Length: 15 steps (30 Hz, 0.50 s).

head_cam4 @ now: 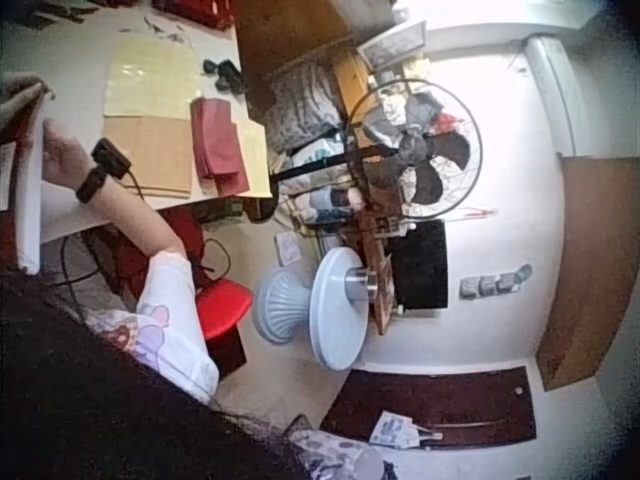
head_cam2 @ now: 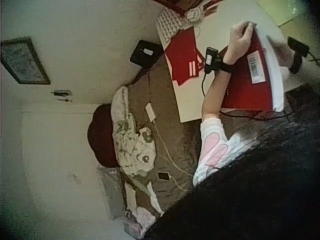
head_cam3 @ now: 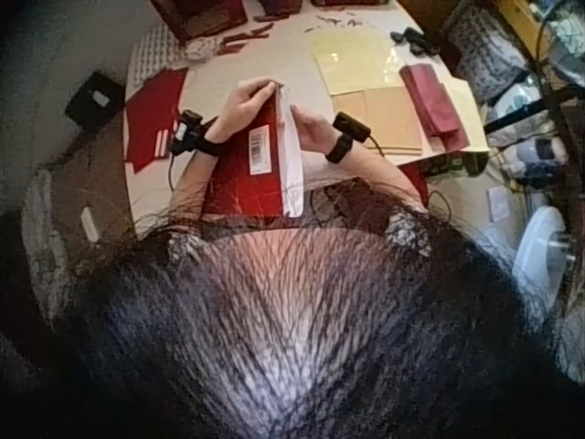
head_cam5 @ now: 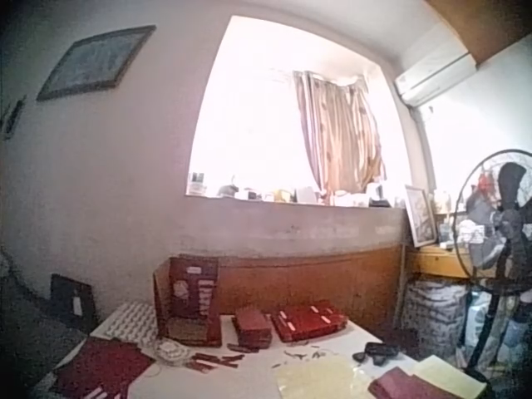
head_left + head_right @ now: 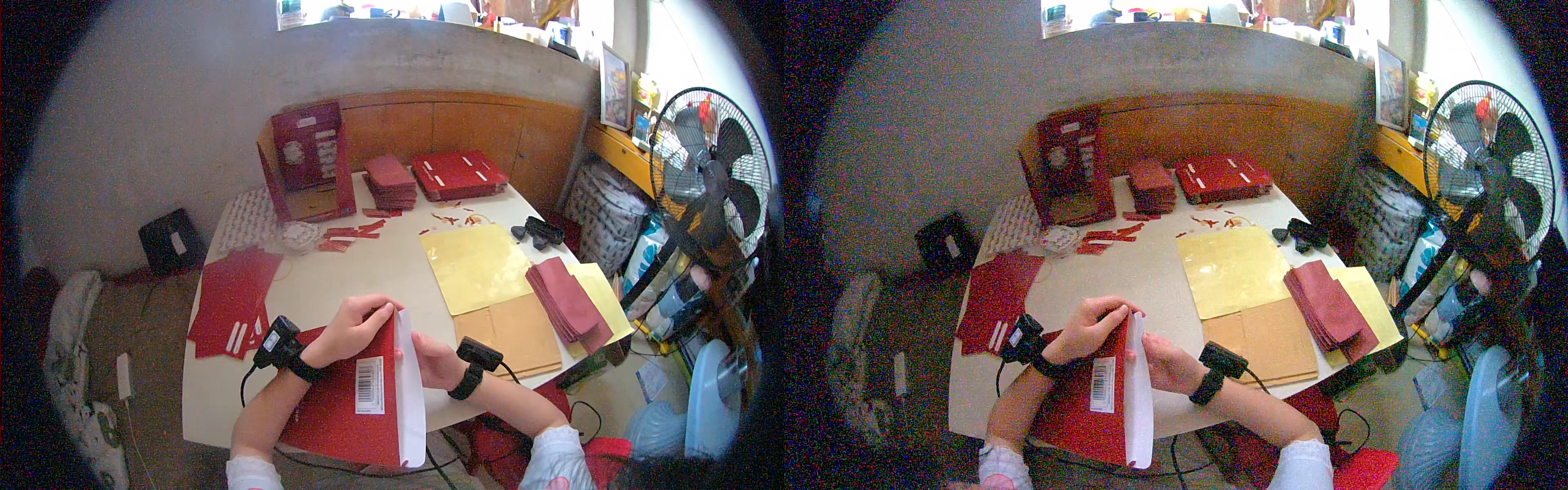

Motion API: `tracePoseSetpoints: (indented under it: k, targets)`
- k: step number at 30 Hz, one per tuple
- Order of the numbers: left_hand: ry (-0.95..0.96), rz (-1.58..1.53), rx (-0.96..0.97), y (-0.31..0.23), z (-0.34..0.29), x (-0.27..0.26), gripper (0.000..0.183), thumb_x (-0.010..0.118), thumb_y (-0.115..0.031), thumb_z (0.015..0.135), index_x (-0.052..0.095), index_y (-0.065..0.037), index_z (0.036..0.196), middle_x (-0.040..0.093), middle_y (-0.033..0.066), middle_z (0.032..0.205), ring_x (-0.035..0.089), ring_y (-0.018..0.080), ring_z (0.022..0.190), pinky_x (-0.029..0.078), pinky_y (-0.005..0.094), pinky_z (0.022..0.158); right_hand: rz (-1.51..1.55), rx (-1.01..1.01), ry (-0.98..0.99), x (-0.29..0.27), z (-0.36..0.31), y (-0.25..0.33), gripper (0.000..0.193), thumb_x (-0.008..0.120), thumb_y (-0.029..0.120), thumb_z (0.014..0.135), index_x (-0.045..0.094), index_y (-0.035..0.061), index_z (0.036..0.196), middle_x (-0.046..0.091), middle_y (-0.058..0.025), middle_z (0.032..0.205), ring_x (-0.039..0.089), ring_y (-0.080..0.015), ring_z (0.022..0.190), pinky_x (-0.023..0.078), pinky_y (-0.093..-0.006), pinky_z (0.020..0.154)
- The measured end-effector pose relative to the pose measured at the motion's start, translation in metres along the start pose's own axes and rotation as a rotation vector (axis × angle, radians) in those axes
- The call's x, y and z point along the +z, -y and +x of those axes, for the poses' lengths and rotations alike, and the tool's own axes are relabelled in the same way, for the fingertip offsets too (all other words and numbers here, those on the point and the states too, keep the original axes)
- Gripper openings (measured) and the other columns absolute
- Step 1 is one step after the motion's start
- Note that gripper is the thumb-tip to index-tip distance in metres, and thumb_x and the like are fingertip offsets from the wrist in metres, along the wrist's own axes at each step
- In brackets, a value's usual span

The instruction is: The recorder is folding and assembling red paper/cardboard items, likely wallets or packaging.

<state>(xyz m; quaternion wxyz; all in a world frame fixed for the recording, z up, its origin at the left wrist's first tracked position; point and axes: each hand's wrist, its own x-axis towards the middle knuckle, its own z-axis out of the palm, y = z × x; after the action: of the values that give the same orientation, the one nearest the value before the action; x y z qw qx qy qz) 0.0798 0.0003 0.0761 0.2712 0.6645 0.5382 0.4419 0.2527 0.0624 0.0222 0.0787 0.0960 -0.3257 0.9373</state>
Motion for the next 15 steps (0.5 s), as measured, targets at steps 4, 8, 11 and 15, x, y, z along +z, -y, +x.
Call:
tracePoseSetpoints:
  k: [4,8,11,15]
  targets:
    - [-0.015,0.023,0.013,0.000,-0.001,0.000,0.025,0.046,-0.014,0.095,0.065,0.002,0.099,0.067,0.0087,0.089,0.061,0.0125,0.084,0.048,0.0275,0.078,-0.019,0.008,-0.038,0.001,0.001,0.000,0.039,0.045,0.039,0.097,0.047,0.0088,0.122,0.057,-0.0004,0.106,0.056,-0.0178,0.105,0.045,-0.0400,0.095]
    - [-0.021,0.054,0.049,0.000,0.001,0.002,0.023,0.046,-0.013,0.095,0.064,0.001,0.098,0.066,0.0077,0.088,0.060,0.0121,0.083,0.048,0.0274,0.077,-0.058,0.010,-0.005,-0.017,-0.001,-0.001,0.045,0.047,0.037,0.097,0.039,0.0109,0.133,0.053,-0.0059,0.127,0.054,-0.0192,0.115,0.047,-0.0380,0.097]
    - [-0.061,0.064,0.070,0.000,0.000,0.001,0.020,0.046,-0.011,0.094,0.061,0.001,0.098,0.064,0.0069,0.085,0.059,0.0116,0.081,0.048,0.0276,0.075,-0.064,-0.006,-0.062,-0.013,0.002,-0.001,0.040,0.044,0.034,0.099,0.041,0.0099,0.131,0.055,-0.0061,0.125,0.056,-0.0185,0.112,0.048,-0.0360,0.095]
    - [-0.097,0.051,0.064,0.000,-0.001,0.001,0.016,0.047,-0.010,0.094,0.058,0.001,0.096,0.061,0.0073,0.082,0.057,0.0118,0.080,0.047,0.0277,0.074,-0.132,-0.017,-0.127,-0.012,0.002,0.000,0.039,0.043,0.033,0.099,0.043,0.0081,0.130,0.057,-0.0058,0.122,0.057,-0.0174,0.110,0.049,-0.0344,0.093]
